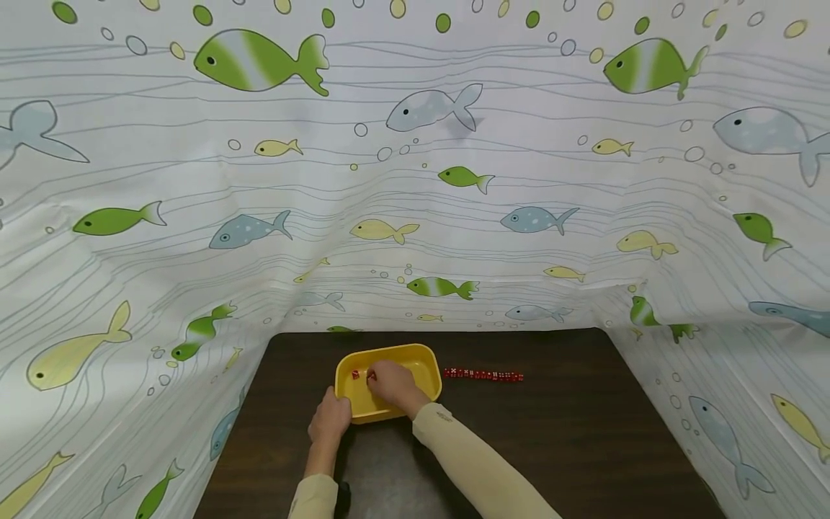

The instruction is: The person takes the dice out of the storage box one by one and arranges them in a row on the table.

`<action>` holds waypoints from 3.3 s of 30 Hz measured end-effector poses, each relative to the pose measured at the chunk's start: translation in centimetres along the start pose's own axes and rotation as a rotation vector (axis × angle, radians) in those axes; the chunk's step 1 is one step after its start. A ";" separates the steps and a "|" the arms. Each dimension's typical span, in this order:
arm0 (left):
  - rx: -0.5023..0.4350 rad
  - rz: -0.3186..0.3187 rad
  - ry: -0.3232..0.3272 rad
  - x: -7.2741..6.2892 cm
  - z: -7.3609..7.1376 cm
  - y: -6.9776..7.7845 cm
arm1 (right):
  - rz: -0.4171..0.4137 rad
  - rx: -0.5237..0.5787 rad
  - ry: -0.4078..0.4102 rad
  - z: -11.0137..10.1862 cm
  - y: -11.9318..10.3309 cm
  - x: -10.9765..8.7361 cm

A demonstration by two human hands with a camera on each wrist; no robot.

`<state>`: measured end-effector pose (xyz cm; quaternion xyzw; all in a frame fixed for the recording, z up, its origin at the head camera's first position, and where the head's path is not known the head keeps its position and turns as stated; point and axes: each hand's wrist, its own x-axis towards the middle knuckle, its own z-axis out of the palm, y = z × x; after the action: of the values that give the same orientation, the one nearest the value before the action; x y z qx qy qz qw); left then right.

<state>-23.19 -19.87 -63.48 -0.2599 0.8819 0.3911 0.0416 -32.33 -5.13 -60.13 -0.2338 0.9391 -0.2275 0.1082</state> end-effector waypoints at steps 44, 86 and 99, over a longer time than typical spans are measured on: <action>0.006 0.006 -0.038 0.3 0.1 -0.1 | -0.028 0.513 0.317 -4.7 6.8 -6.1; 0.029 0.037 -0.040 0.6 -0.4 0.3 | 0.361 0.638 0.635 -11.1 24.3 -15.1; 0.021 0.024 -0.043 0.5 -0.4 0.6 | 0.461 0.414 0.492 -11.6 28.4 -16.2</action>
<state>-23.91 -20.03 -62.92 -0.2401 0.8879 0.3880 0.0586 -32.96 29.50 -62.06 0.0713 0.8991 -0.4310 -0.0269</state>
